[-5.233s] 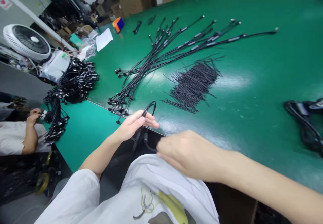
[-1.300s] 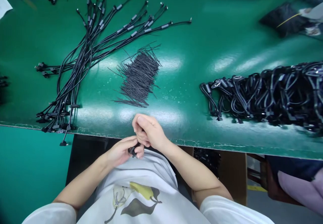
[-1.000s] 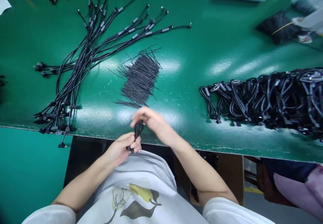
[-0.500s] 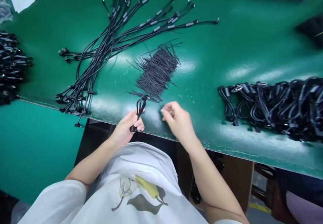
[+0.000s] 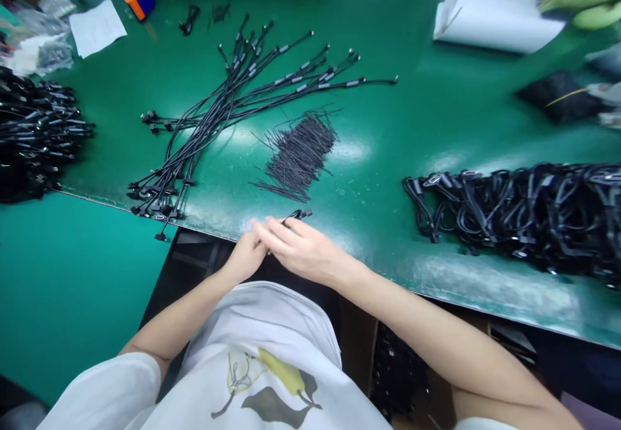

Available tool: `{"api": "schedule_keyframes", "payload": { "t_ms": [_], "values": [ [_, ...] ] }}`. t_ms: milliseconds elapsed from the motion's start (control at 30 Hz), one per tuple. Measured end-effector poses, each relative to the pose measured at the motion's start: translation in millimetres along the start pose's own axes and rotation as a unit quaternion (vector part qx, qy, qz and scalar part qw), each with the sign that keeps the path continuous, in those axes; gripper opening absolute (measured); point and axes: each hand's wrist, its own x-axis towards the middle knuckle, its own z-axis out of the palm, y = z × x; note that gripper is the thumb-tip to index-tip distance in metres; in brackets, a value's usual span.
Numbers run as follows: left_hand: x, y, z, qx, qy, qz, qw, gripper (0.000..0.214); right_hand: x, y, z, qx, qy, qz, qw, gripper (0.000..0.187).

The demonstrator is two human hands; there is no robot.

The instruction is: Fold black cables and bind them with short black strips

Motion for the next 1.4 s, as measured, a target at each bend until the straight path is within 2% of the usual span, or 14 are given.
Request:
{"api": "schedule_keyframes", "payload": {
  "t_ms": [200,433,633,733,833,900,967,1033,1133,1167,1200,1267,1333,1400],
  "values": [
    [-2,9,-6.7,-0.111,-0.059,-0.027,0.992,0.021,7,-2,-11,-0.073,-0.087,-0.071,0.991,0.024],
    [-2,6,-5.1,-0.141,-0.123,-0.092,0.978,0.032,1,-11,-8,-0.106,-0.115,-0.104,0.982,0.024],
    [-4,8,3.8,-0.181,-0.111,-0.136,0.968,0.023,2,-11,-13,-0.137,-0.171,-0.153,0.964,0.025],
    [-6,14,9.4,-0.257,-0.093,-0.168,0.947,0.020,7,-10,-12,-0.085,-0.224,-0.088,0.967,0.027],
    [-2,17,13.0,-0.341,-0.033,-0.160,0.926,0.022,13,-8,-8,0.027,-0.258,0.067,0.964,0.023],
    [3,16,12.5,-0.366,0.025,-0.121,0.922,0.025,15,-7,-2,0.105,-0.237,0.195,0.946,0.022],
    [7,14,8.1,-0.348,0.081,-0.043,0.933,0.023,14,-6,5,0.205,-0.173,0.334,0.904,0.022],
    [7,11,0.6,-0.259,0.107,0.058,0.958,0.008,8,-3,11,0.356,-0.096,0.447,0.815,0.024],
    [2,6,-9.8,-0.024,0.017,0.175,0.984,0.024,-6,0,15,0.554,-0.001,0.542,0.631,0.028],
    [1,4,-11.6,0.043,-0.032,0.190,0.980,0.029,-10,0,14,0.578,0.023,0.559,0.593,0.028],
    [1,3,-12.6,0.090,-0.071,0.193,0.974,0.030,-12,-1,11,0.583,0.042,0.566,0.582,0.028],
    [4,3,-13.6,0.111,-0.118,0.162,0.973,0.027,-15,-6,3,0.567,0.058,0.525,0.632,0.028],
    [9,8,-15.9,0.050,-0.114,0.109,0.986,0.027,-14,-14,-3,0.549,0.037,0.433,0.714,0.028],
    [10,17,-20.3,-0.038,-0.092,0.093,0.991,0.029,-14,-18,-5,0.540,-0.012,0.374,0.754,0.027]
  ]
}}
